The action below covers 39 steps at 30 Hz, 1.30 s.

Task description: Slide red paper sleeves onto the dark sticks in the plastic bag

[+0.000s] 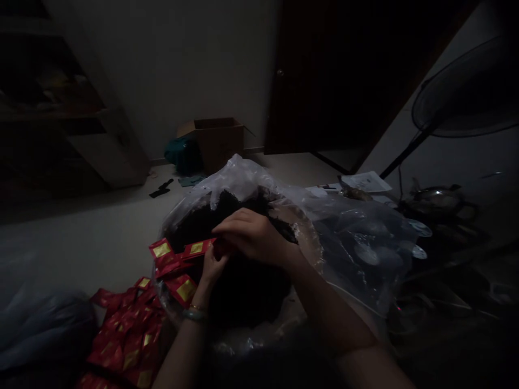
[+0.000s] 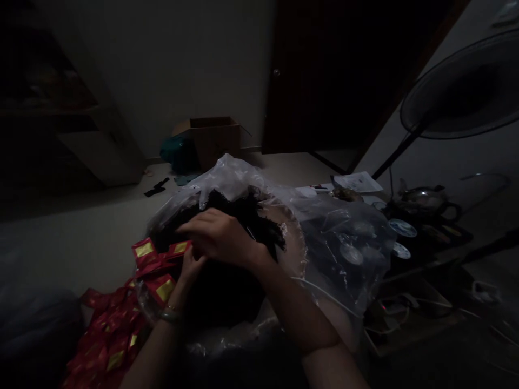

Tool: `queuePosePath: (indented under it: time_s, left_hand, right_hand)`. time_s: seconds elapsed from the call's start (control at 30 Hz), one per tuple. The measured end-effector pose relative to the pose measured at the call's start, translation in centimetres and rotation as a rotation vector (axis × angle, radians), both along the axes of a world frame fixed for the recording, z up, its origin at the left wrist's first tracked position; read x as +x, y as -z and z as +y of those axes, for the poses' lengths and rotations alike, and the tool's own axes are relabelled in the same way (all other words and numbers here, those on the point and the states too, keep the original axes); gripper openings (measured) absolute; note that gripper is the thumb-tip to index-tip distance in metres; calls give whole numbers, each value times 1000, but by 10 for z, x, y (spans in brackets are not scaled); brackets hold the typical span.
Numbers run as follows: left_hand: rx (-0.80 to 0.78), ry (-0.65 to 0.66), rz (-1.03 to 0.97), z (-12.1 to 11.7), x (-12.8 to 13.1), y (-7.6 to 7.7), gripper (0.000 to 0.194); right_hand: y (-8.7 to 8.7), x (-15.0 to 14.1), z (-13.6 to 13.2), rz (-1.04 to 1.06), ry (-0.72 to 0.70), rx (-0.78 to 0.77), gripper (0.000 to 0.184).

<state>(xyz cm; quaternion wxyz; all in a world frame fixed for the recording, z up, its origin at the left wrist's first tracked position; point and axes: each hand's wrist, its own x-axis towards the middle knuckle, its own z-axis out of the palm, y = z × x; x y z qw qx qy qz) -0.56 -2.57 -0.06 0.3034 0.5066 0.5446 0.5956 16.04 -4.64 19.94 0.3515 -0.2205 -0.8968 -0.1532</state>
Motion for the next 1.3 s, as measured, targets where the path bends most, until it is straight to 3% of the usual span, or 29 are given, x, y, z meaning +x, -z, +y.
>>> queuePosePath:
  time_s: [0.07,0.13,0.2,0.27,0.33,0.4,0.53,0.6,0.67,0.77,0.97,1.07,1.13,1.27,1.3]
  left_hand:
    - [-13,67,8,2,-1,1,38]
    - [-9,121,9,2,0,1,41]
    - [38,154,4,1,2,0,51]
    - [104,179,21,-1,3,-2,62]
    - [135,203,121,-5,0,-9,56]
    - [116,229,310,-9,-7,-22,36]
    - [13,330,810,-12,-25,-64,16]
    - [8,387,1077,-11,-29,-84,16]
    - [25,467,1220,-10,-30,-97,19]
    - [8,523,1279,-10,-27,-101,16]
    - [-29,426,1359,-9,-27,-105,9]
    - [26,392,1284,-9,-28,-107,8]
    - [82,391,1078,-9,-26,-101,6]
    - [76,423,384,-6,-19,-72,71]
    - [21,436,245,-5,-18,-65,75]
  right_hand:
    - [35,-2,30,-72,-49,-348,21]
    - [69,-6,50,-207,-36,-530,26]
    - [91,-10,59,-262,14,-555,23]
    - [102,-13,60,-275,77,-532,16]
    - [105,-12,59,-278,115,-510,15]
    - [104,-10,59,-295,113,-513,15]
    - [95,-8,58,-403,74,-583,19]
    - [91,-9,56,-484,101,-607,22]
    - [88,-11,52,-544,130,-611,20]
    - [88,-11,48,-569,129,-588,21]
    - [83,1,49,-560,124,-480,18]
    - [80,6,51,-456,94,-461,15]
    - [82,8,53,-354,70,-494,14]
    - [92,7,57,-18,13,-698,14]
    - [94,7,59,69,-3,-774,15]
